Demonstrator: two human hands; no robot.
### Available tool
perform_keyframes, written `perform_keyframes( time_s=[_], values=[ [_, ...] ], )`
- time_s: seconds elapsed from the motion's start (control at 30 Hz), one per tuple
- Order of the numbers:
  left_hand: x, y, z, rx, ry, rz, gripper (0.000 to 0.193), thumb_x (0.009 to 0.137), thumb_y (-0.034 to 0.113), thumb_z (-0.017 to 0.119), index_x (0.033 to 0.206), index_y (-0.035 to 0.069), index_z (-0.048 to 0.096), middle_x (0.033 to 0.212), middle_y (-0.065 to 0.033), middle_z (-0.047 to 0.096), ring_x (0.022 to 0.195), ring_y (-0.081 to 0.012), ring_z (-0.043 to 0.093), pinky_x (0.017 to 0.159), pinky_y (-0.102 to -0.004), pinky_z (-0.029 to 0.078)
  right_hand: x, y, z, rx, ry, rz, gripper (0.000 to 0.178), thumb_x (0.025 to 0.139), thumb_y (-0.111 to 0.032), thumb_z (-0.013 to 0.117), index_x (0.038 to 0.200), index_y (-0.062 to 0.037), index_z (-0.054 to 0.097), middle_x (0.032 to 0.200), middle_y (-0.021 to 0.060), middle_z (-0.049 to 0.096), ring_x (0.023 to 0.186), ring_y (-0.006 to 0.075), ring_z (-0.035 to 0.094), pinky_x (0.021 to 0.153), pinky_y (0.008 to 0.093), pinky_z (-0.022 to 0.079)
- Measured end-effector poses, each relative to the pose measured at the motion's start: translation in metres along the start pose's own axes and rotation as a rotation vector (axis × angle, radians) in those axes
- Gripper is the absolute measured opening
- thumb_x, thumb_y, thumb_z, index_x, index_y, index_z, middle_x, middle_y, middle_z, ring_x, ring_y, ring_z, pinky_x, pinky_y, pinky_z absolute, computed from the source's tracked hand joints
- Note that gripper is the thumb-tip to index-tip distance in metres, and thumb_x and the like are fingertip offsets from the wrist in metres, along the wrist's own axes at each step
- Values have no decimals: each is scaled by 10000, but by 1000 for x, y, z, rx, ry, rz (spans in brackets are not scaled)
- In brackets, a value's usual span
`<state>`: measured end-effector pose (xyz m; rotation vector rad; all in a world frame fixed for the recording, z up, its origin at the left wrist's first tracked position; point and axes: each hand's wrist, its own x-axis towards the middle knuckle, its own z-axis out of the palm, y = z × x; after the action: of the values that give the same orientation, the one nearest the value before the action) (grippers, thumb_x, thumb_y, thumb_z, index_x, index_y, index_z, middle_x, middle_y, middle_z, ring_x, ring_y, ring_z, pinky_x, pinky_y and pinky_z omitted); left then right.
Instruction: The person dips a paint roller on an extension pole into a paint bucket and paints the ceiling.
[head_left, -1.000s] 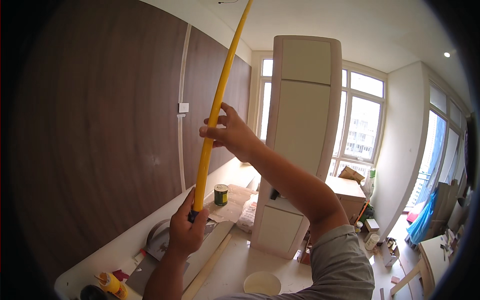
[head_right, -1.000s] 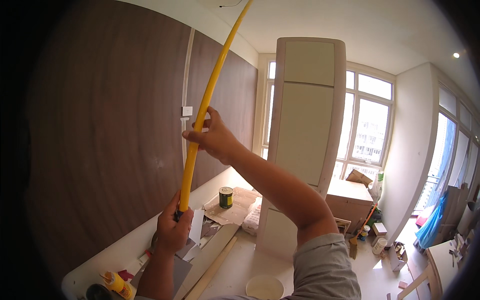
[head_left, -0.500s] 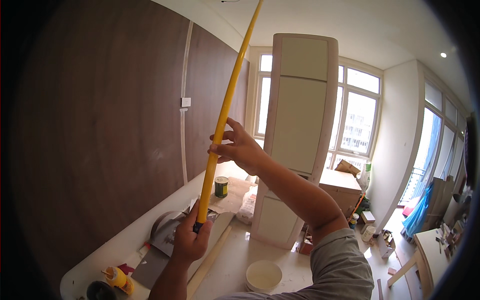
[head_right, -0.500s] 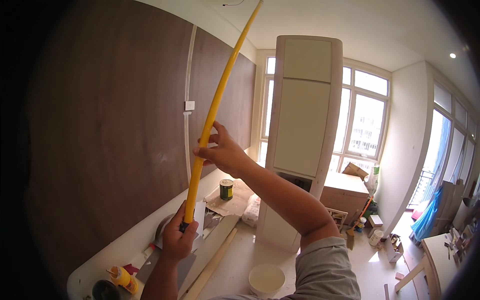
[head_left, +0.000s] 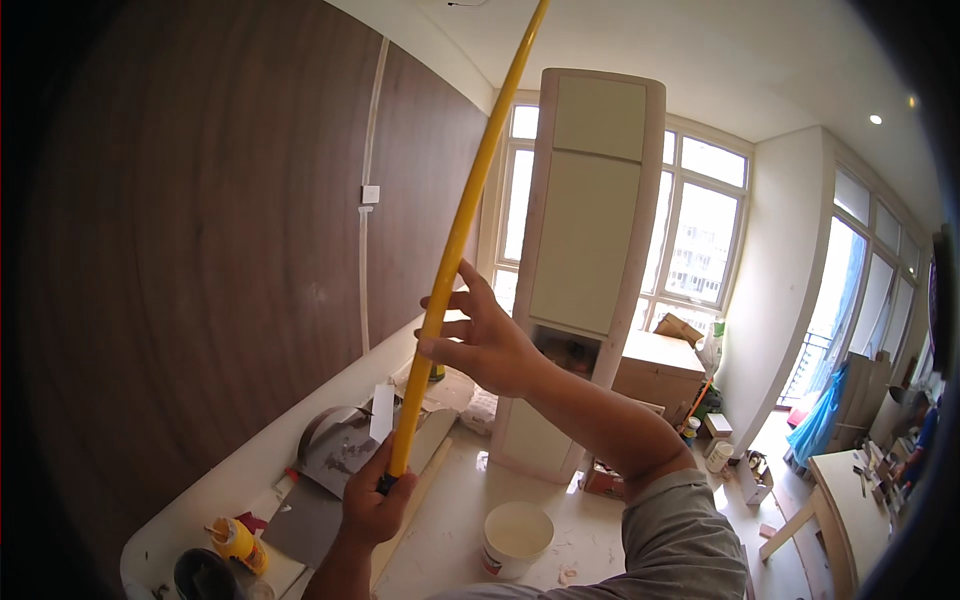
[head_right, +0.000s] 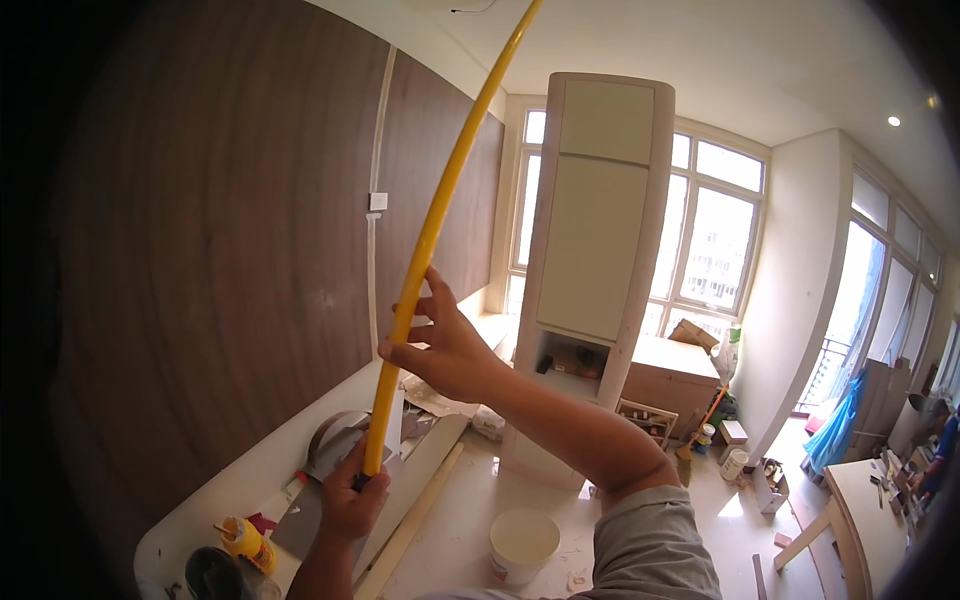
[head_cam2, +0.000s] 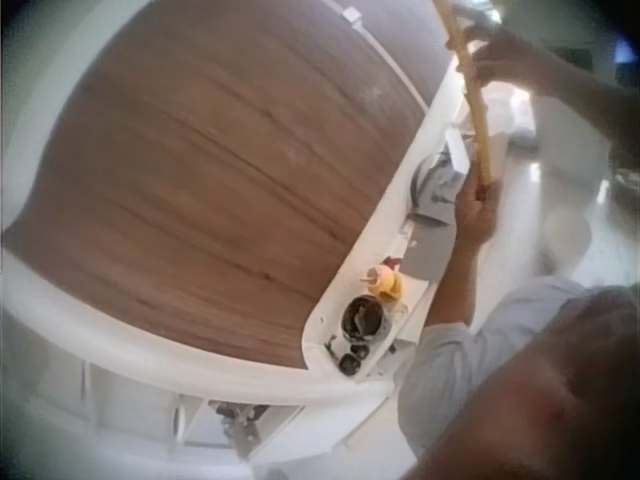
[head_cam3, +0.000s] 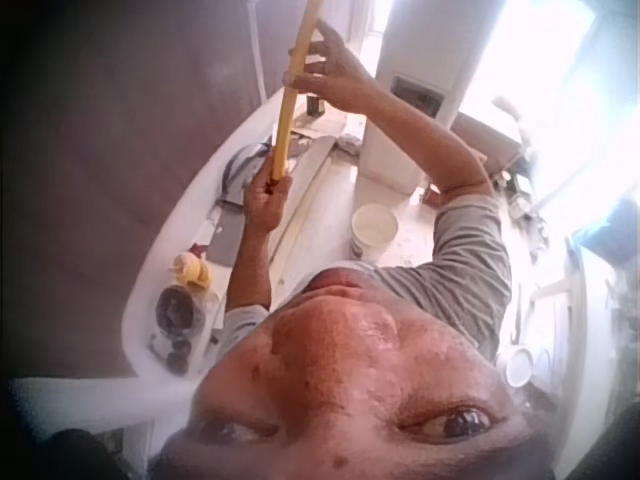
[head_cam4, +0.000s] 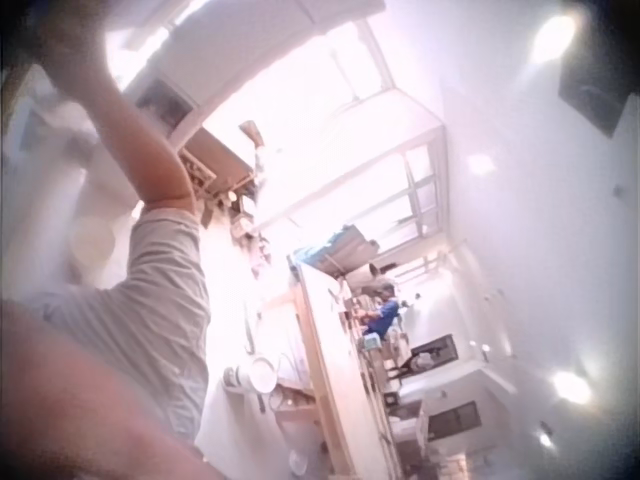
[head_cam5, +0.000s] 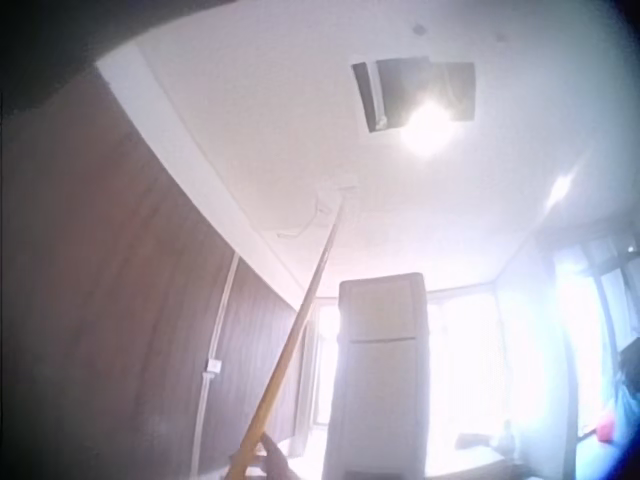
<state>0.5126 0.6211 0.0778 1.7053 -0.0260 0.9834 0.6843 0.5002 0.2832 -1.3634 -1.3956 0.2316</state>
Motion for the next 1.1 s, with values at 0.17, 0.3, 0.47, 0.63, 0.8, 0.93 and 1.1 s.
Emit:
perform_keyframes(
  time_s=[0.17,0.3,0.47,0.63,0.8,0.93,1.1],
  values=[
    [-13,33,-36,-23,88,23,606,955,81,699,1516,0,486,925,17,625,780,-42,540,739,-211,479,22,-38,31,-15,-50,-53,1084,921,-165,779,1603,13,-44,1408,317,446,1208,362,646,940,427,621],
    [-6,59,-64,-6,149,115,585,993,152,673,1521,-3,473,812,23,579,585,-7,460,521,-171,406,59,-60,61,74,-64,-49,1078,897,-149,793,1608,8,-2,1392,295,457,1191,357,646,889,418,642],
    [-4,79,-101,3,195,106,564,979,128,678,1505,17,507,790,34,585,581,-3,473,536,-168,413,92,-70,95,147,-111,-40,1079,872,-120,801,1606,12,20,1377,285,464,1170,357,646,870,423,648],
    [17,87,-127,13,239,45,541,985,106,640,1504,24,510,760,23,564,558,-3,460,511,-173,402,126,-77,109,146,-117,-97,1075,868,-108,799,1596,31,21,1377,296,467,1190,379,632,883,443,646],
    [57,103,-144,75,201,63,550,975,70,618,1511,28,502,777,12,569,549,-4,464,503,-174,407,160,-82,107,148,-60,-109,1060,868,-108,802,1574,74,33,1338,308,512,1181,386,637,887,455,647],
    [93,112,-141,69,207,54,556,971,72,619,1513,29,500,775,13,568,541,-8,461,498,-179,409,186,-89,93,119,22,-67,1066,866,-120,813,1567,101,42,1299,308,548,1177,375,641,886,442,647],
    [108,111,-133,115,160,114,569,967,69,620,1520,30,492,776,16,567,553,-15,468,500,-195,423,193,-84,82,127,37,-54,1060,866,-119,811,1570,98,49,1308,308,541,1163,375,647,872,434,647]
  ],
)
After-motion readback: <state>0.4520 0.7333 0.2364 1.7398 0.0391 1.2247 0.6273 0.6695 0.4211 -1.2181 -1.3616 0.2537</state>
